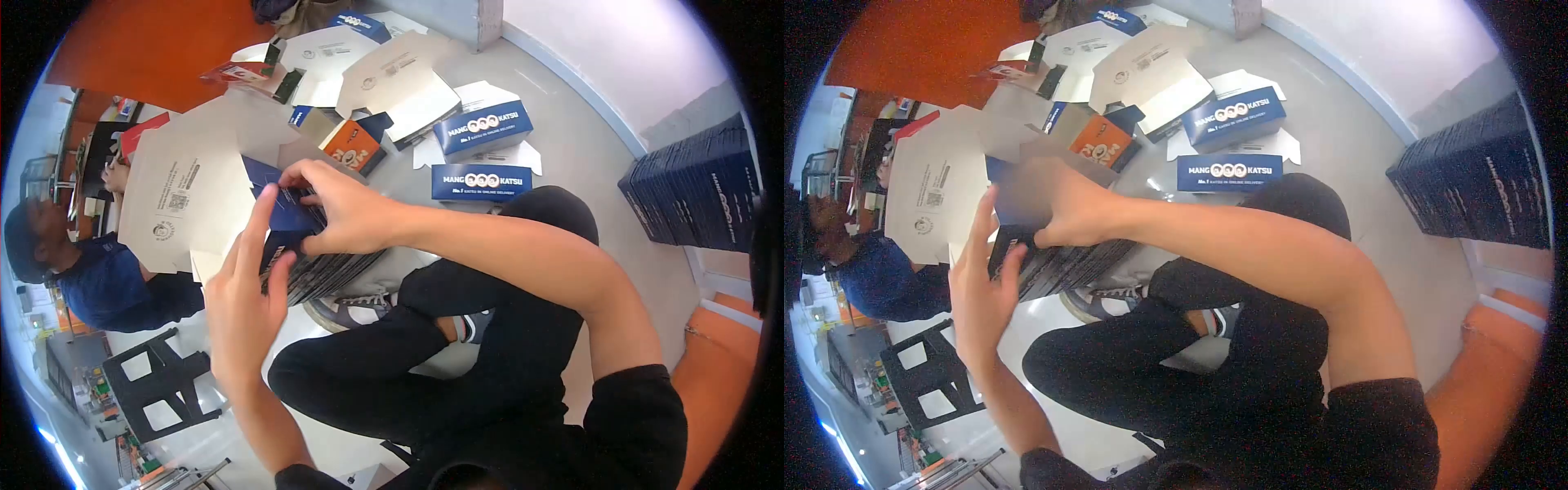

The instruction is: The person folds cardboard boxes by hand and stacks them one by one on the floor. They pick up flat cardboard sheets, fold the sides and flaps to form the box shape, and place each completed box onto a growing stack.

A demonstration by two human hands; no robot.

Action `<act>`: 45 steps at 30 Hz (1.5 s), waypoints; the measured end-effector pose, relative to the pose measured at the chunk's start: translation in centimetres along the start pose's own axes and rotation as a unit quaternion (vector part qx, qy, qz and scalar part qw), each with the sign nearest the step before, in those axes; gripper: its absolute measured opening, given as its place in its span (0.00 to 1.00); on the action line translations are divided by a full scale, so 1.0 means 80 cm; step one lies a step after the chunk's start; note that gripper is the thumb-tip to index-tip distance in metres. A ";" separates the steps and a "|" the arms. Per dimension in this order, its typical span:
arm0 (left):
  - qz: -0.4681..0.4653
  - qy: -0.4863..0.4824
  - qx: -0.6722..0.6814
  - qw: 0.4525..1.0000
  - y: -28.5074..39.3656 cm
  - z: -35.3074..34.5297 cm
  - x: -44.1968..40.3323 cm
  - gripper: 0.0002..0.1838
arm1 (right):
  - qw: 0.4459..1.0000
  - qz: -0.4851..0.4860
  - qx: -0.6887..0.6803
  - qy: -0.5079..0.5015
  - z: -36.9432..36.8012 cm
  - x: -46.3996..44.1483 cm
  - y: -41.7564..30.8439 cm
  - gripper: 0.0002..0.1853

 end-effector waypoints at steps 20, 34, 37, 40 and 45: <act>-0.008 -0.172 -0.111 0.979 0.021 -0.004 -0.019 0.11 | 0.978 0.063 0.156 -0.123 0.053 -0.015 0.003 0.11; 0.122 0.052 -0.043 0.990 -0.071 0.021 0.028 0.12 | 0.974 0.098 0.174 -0.105 0.049 -0.008 0.001 0.10; 0.304 0.088 -0.059 0.947 -0.124 0.031 0.051 0.13 | 0.971 0.095 0.215 -0.036 0.035 -0.006 -0.009 0.16; 0.258 0.101 -0.042 0.960 -0.146 0.018 0.060 0.15 | 0.963 0.007 0.268 -0.023 0.024 -0.003 -0.023 0.21; 0.232 0.069 -0.132 0.961 -0.140 0.018 0.060 0.16 | 0.963 0.009 0.262 0.071 0.009 -0.006 -0.028 0.18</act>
Point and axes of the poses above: each hand's wrist, its own x-axis away from the middle knuckle, its own z-axis out of the back of the hand, y = z × x, the point moved 2 cm from there along -x, towards the middle knuckle, and after that the axes turned 7 degrees about -z, right-handed, at the moved point
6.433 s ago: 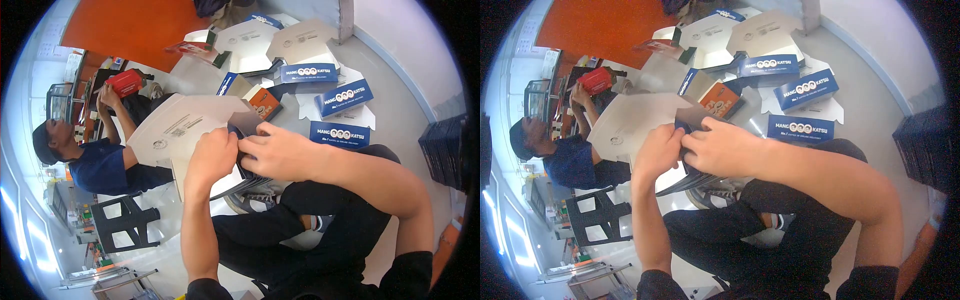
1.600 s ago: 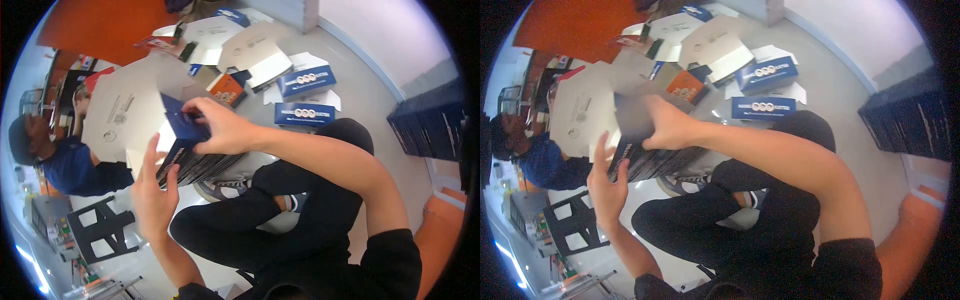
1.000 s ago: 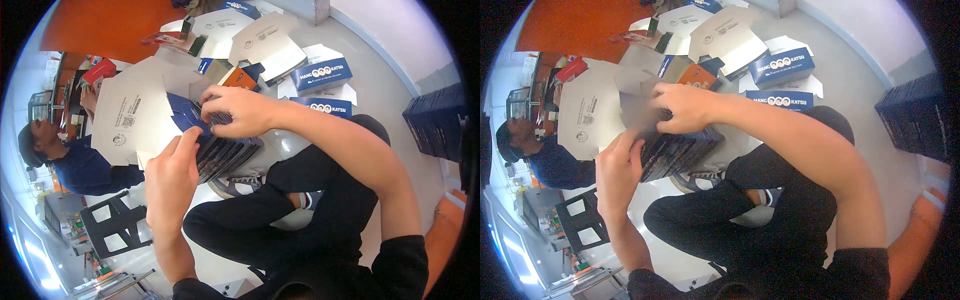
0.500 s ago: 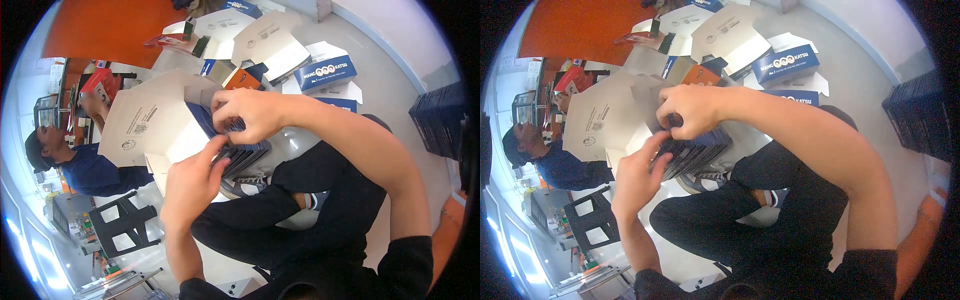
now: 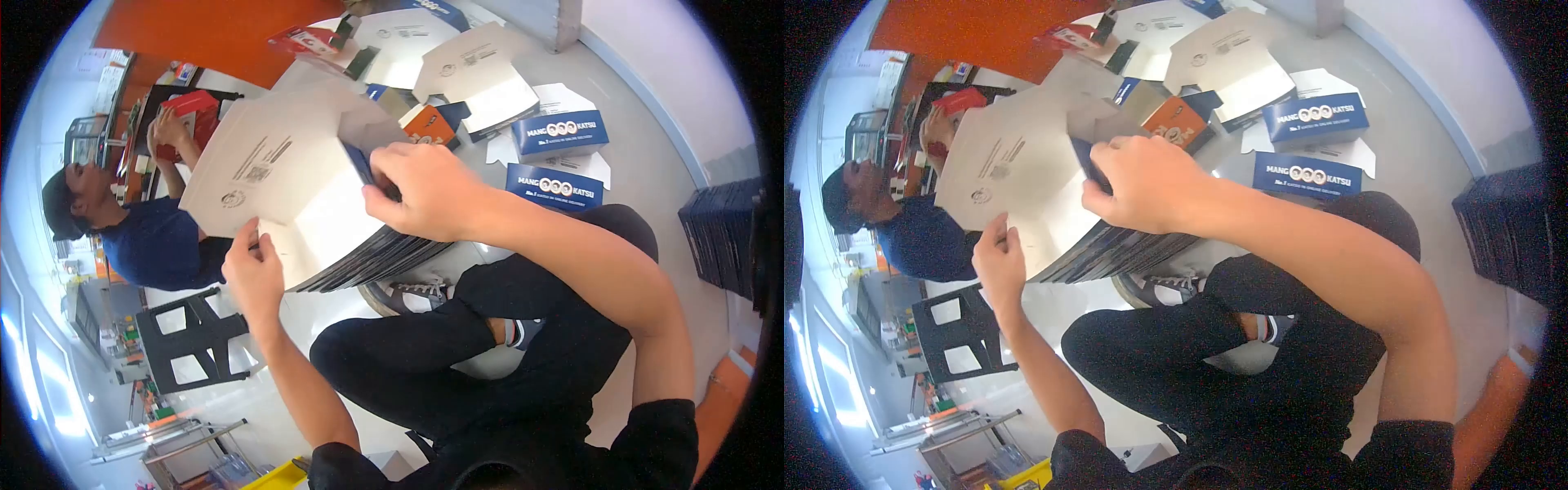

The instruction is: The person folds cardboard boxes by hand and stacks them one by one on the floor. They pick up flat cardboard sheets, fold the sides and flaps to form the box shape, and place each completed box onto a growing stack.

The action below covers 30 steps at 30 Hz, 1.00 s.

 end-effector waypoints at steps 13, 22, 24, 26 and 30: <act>-0.063 0.001 -0.141 0.988 0.027 -0.004 0.020 0.14 | 0.990 0.013 0.123 -0.071 0.000 0.007 0.000 0.18; 0.024 0.012 -0.043 0.999 0.018 -0.009 0.028 0.15 | 0.942 -0.176 0.279 -0.056 0.181 -0.037 0.136 0.18; 0.016 0.022 -0.037 0.999 0.006 -0.017 0.026 0.16 | 0.859 -0.265 0.409 -0.157 0.221 -0.031 0.220 0.25; 0.047 -0.004 -0.039 0.998 0.003 -0.017 0.022 0.17 | 0.798 -0.388 0.396 -0.237 0.230 -0.009 0.237 0.29; 0.070 0.001 0.017 0.997 -0.003 -0.011 0.024 0.17 | 0.829 -0.503 0.170 -0.173 0.247 0.027 0.245 0.31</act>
Point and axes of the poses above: each hand's wrist, its own x-axis away from the middle knuckle, its own z-axis out of the back of the hand, y = z × x, the point moved 2 cm from there along -x, towards the middle knuckle, and after that the axes turned 7 degrees about -z, right-handed, at the moved point
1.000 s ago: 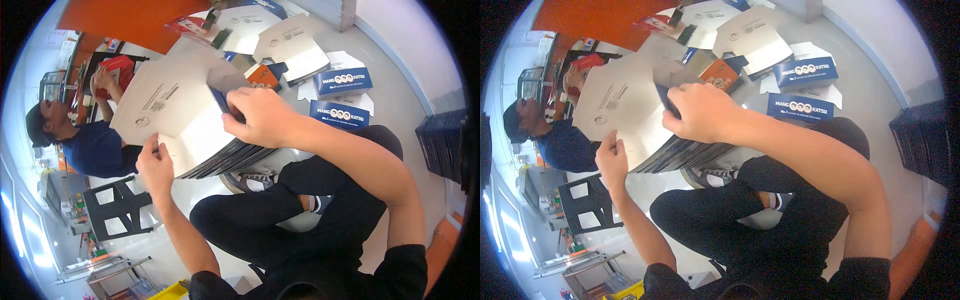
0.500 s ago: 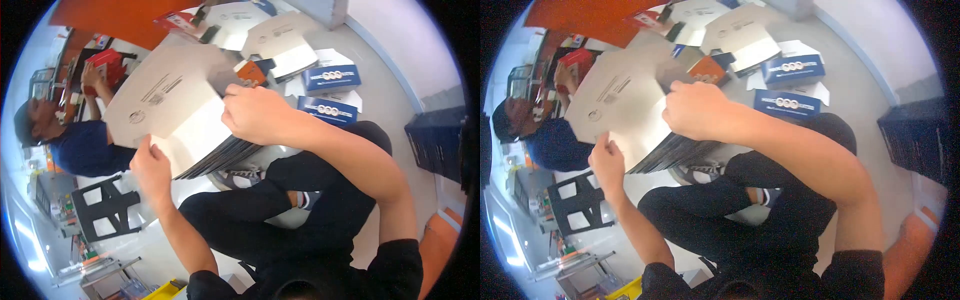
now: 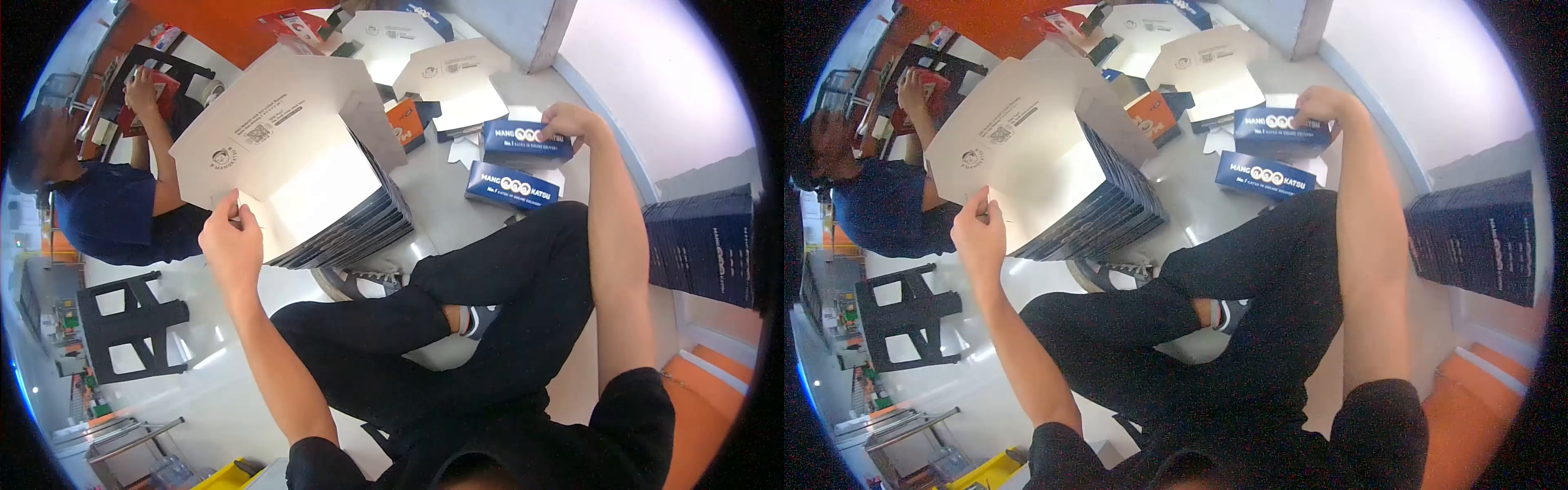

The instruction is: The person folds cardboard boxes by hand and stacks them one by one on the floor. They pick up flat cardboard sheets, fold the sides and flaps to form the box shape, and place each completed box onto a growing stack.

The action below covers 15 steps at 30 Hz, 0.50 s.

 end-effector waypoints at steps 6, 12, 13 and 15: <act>0.080 0.007 0.240 0.968 -0.013 -0.007 0.016 0.20 | 0.980 0.075 0.054 0.177 0.063 0.153 -0.014 0.25; 0.088 0.053 0.502 0.859 -0.024 -0.040 0.043 0.26 | 0.917 0.237 -0.047 0.317 0.042 0.340 -0.028 0.14; 0.080 0.053 0.526 0.845 -0.026 -0.042 0.043 0.26 | 0.927 0.235 -0.085 0.278 0.035 0.366 -0.047 0.12; 0.094 0.035 0.564 0.819 -0.014 -0.033 0.048 0.25 | 0.893 0.307 -0.184 0.275 0.009 0.395 -0.076 0.08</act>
Point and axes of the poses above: each hand's wrist, its own x-axis away from the middle knuckle, its own z-axis out of the back of the hand, y = z × x, the point moved 2 cm from there along -x, towards the middle knuckle, and after that the axes turned 7 degrees about -z, right-handed, at the moved point
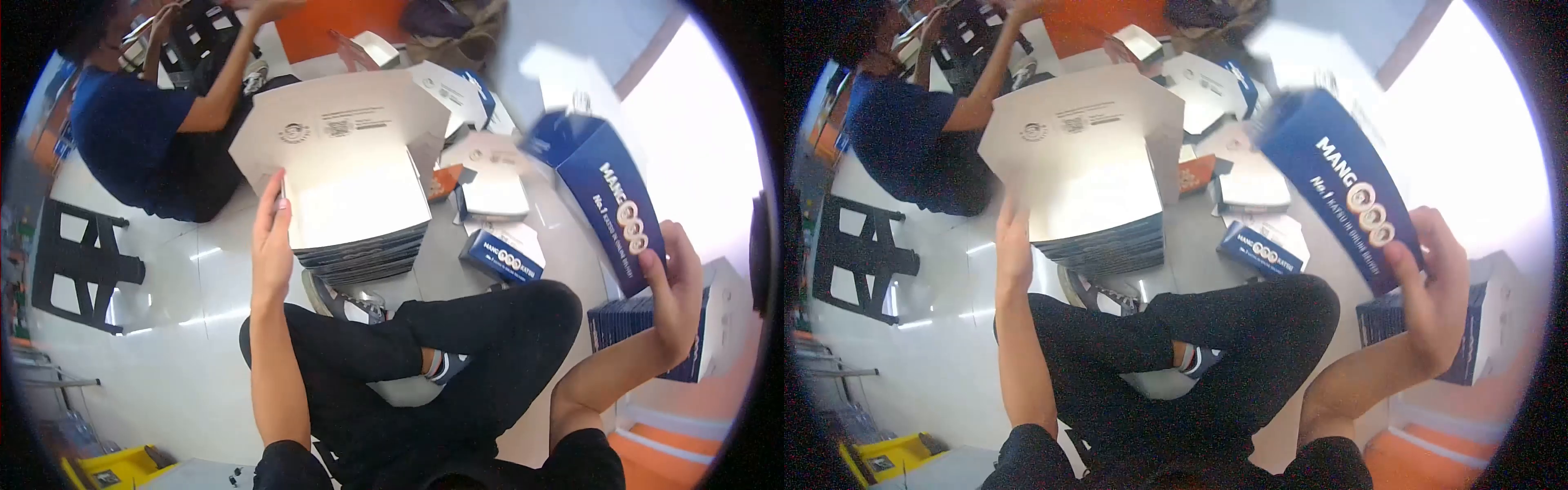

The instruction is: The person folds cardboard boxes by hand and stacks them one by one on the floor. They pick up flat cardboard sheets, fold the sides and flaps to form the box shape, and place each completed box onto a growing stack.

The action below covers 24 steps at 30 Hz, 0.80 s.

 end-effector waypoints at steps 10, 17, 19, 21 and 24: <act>0.027 0.028 0.000 0.999 -0.014 0.005 0.007 0.24 | 0.858 0.466 0.137 -0.165 -0.257 -0.060 -0.043 0.07; -0.011 0.023 -0.026 0.999 -0.006 0.003 0.010 0.25 | 0.845 0.450 0.154 -0.244 -0.260 -0.082 -0.054 0.07; 0.007 0.045 -0.008 0.999 -0.005 0.003 0.012 0.25 | 0.850 0.441 0.169 -0.234 -0.268 -0.083 -0.060 0.05; 0.009 0.034 0.005 0.999 -0.009 0.008 0.014 0.25 | 0.851 0.453 0.152 -0.217 -0.277 -0.084 -0.057 0.06; -0.014 0.019 -0.044 0.999 -0.006 0.019 0.016 0.25 | 0.853 0.475 0.128 -0.175 -0.283 -0.087 -0.050 0.07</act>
Point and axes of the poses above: each hand's wrist, its own x-axis away from the middle knuckle, its own z-axis out of the back of the hand, y = z × x, the point moved 2 cm from there along -x, towards the middle knuckle, and after that the axes turned 7 degrees about -z, right-handed, at the moved point
